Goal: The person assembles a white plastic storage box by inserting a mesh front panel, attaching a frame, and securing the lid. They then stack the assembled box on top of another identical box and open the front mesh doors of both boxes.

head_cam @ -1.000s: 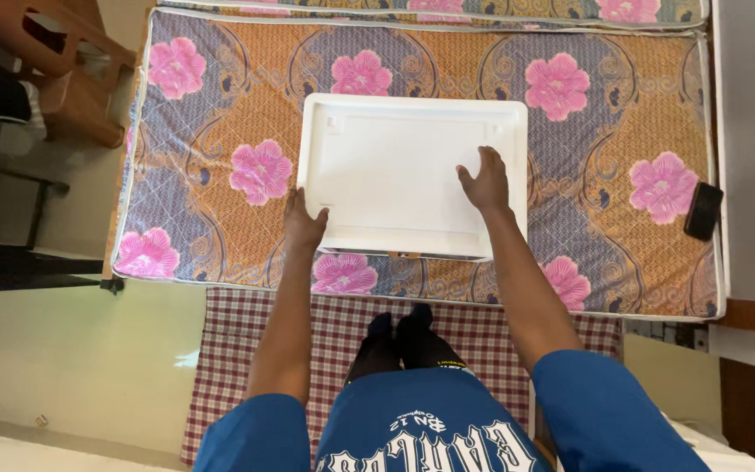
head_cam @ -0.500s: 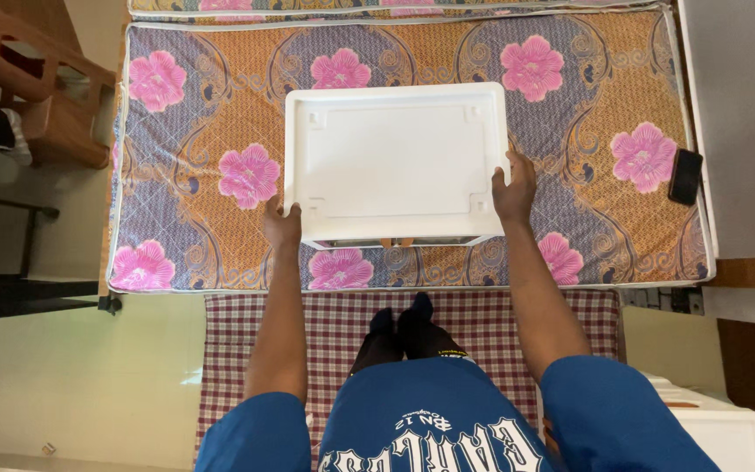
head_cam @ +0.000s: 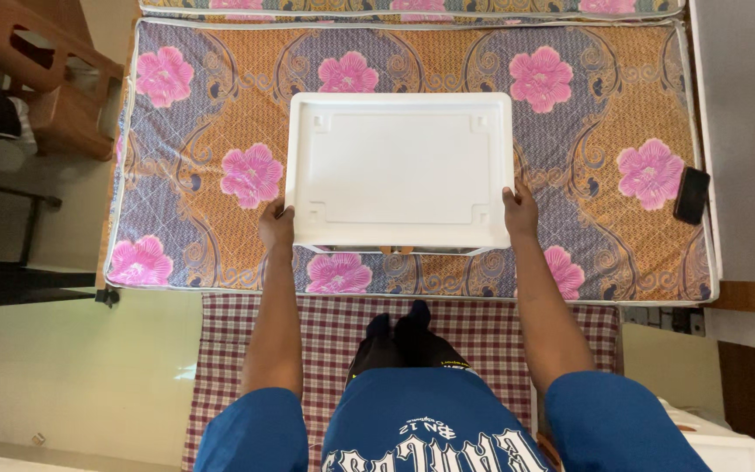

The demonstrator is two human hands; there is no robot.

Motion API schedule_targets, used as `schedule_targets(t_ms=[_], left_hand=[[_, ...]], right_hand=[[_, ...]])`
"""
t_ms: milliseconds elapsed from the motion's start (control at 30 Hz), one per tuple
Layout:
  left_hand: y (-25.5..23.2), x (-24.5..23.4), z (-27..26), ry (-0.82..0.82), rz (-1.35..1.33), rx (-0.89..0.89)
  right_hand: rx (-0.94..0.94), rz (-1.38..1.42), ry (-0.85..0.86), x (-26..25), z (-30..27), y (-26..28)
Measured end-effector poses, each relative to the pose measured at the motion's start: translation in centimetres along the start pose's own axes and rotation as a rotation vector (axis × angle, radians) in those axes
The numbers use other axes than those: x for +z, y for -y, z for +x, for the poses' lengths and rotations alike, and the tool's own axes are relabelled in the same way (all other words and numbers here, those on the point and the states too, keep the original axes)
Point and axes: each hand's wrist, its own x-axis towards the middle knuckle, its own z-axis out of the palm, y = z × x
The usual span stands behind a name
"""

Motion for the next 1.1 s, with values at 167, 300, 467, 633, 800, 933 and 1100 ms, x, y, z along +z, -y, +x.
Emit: schedule_targets(t_ms=[167,300,467,633,800,933,1100], left_hand=[[-0.3,0.0,-0.1,-0.005,-0.043,-0.091],[-0.5,0.1,1.2,0.022,-0.015,-0.098],[-0.6,0.6,2.1,0.073,-0.035,-0.106],[-1.9,0.3,2.0,0.125,-0.007,-0.123],[-3.2,-0.2,1.3,0.097,0.005,-0.108],[-4.6,-0.3,1.5,0.065,0.053,-0.171],[-5.4,-0.9,2.2,0.090,-0.095,-0.089]], right_hand=[[0.056,0.186,0.078,-0.6,0.5,-0.2],[0.153,0.179,0.075,-0.4,1.2,0.3],[0.124,0.041,0.011,0.3,1.8,0.6],[0.209,0.259,0.040,0.2,2.1,1.1],[0.324,0.285,-0.045,0.4,2.2,1.9],[0.251,0.311,-0.094,0.7,1.3,2.0],[0.237,0.408,-0.142,0.1,0.0,2.0]])
